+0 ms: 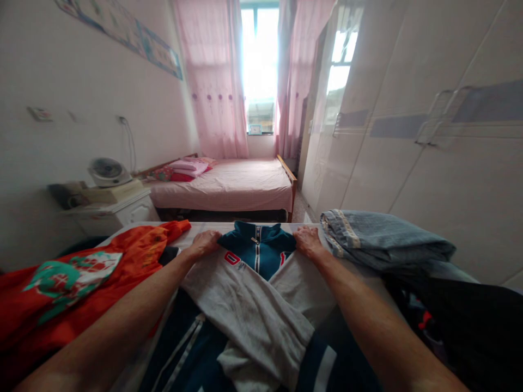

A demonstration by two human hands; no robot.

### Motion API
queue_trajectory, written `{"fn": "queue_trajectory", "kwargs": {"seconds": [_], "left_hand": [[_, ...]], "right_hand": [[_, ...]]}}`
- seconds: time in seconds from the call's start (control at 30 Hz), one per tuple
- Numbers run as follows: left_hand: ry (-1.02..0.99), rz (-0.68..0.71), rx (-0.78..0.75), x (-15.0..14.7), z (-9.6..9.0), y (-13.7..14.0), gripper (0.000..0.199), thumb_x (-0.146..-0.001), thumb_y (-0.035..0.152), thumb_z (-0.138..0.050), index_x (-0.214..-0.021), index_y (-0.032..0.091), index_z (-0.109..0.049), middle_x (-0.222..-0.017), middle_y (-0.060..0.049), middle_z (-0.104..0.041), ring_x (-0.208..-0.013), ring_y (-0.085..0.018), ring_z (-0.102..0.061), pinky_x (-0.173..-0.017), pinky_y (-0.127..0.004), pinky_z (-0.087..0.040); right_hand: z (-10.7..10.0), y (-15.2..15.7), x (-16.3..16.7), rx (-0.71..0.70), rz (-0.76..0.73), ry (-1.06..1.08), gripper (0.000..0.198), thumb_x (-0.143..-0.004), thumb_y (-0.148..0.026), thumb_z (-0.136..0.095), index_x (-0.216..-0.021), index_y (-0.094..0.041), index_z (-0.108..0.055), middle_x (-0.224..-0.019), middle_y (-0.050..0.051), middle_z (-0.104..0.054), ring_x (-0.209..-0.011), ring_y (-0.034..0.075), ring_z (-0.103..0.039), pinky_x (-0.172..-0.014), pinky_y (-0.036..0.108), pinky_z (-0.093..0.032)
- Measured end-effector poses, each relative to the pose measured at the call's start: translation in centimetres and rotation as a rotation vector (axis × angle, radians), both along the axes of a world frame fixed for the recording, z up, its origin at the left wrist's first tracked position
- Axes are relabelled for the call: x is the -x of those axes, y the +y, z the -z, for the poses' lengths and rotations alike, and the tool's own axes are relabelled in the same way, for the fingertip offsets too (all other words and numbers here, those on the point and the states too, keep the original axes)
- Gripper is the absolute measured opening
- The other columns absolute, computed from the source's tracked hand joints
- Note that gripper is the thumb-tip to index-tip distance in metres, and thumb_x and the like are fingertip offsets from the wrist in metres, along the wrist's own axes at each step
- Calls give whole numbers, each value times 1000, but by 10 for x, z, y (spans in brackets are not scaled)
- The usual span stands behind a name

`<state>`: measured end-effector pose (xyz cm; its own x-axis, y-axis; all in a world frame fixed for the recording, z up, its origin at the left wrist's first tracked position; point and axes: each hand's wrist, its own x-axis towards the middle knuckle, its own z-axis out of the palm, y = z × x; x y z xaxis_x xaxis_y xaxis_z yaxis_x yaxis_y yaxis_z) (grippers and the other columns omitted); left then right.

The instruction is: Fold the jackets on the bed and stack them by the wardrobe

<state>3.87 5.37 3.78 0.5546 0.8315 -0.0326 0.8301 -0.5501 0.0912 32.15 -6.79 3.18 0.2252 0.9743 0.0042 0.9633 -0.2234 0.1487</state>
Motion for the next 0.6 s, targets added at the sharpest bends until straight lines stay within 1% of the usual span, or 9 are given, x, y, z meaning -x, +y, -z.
{"fn": "queue_trajectory", "kwargs": {"seconds": [0.07, 0.17, 0.23, 0.3, 0.37, 0.4, 0.47, 0.53, 0.6], "left_hand": [[-24, -8, -64, 6, -11, -16, 25, -92, 31, -48, -105, 13, -58, -106, -6, -60, -93, -18, -60, -82, -37, -49], [-86, -2, -175, 27, -37, -46, 25, -90, 33, -45, -100, 18, -62, -99, -8, -64, -96, -24, -60, -84, -42, -47], [-143, 32, -245, 52, -52, -75, 28, -90, 32, -40, -102, 20, -63, -104, -8, -65, -104, -25, -57, -90, -40, -43], [-209, 100, -304, 87, -53, -111, 29, -86, 32, -44, -106, 24, -63, -107, -5, -64, -106, -23, -56, -93, -35, -42], [-331, 242, -388, 127, -36, -150, 29, -82, 35, -47, -102, 27, -66, -93, -4, -68, -93, -23, -61, -86, -34, -47], [-381, 309, -400, 146, -21, -169, 29, -80, 35, -49, -103, 29, -66, -89, -3, -69, -88, -23, -63, -84, -34, -48], [-421, 422, -386, 178, 14, -204, 37, -76, 27, -54, -111, 35, -62, -96, -1, -70, -88, -22, -63, -85, -33, -50], [-384, 485, -273, 198, 42, -231, 54, -69, 12, -51, -116, 38, -58, -93, 1, -69, -86, -19, -64, -78, -26, -52], [-387, 463, -152, 208, 55, -249, 62, -66, 6, -47, -119, 38, -55, -91, 1, -68, -84, -16, -64, -73, -21, -52]], "right_hand": [[-8, -20, 11, -104, -33, -37, 18, -85, -20, -51, -97, -13, -61, -107, 13, -60, -106, 27, -53, -90, 40, -37], [-28, -62, 20, -245, -48, -77, 24, -88, -25, -43, -102, -13, -58, -107, 15, -59, -103, 28, -53, -89, 39, -35], [-42, -101, 21, -385, -75, -88, 25, -89, -29, -40, -99, -15, -58, -102, 14, -60, -98, 28, -54, -88, 39, -35], [-47, -150, 21, -517, -119, -48, 25, -88, -33, -41, -93, -18, -59, -94, 11, -61, -91, 27, -55, -85, 38, -37], [-36, -206, 22, -566, -154, 42, 22, -85, -36, -44, -89, -21, -59, -90, 9, -61, -87, 26, -56, -82, 38, -40], [-24, -233, 24, -560, -171, 89, 18, -82, -35, -47, -88, -23, -60, -89, 8, -62, -87, 26, -56, -81, 38, -41], [8, -283, 29, -526, -214, 166, 17, -74, -27, -53, -89, -26, -61, -93, 7, -63, -91, 26, -57, -82, 40, -44], [43, -319, 37, -431, -280, 236, 33, -69, -18, -52, -99, -31, -61, -104, 4, -64, -97, 25, -58, -83, 39, -47], [65, -340, 43, -390, -275, 287, 42, -72, -16, -49, -109, -33, -58, -113, 3, -61, -102, 23, -59, -85, 37, -49]]}}
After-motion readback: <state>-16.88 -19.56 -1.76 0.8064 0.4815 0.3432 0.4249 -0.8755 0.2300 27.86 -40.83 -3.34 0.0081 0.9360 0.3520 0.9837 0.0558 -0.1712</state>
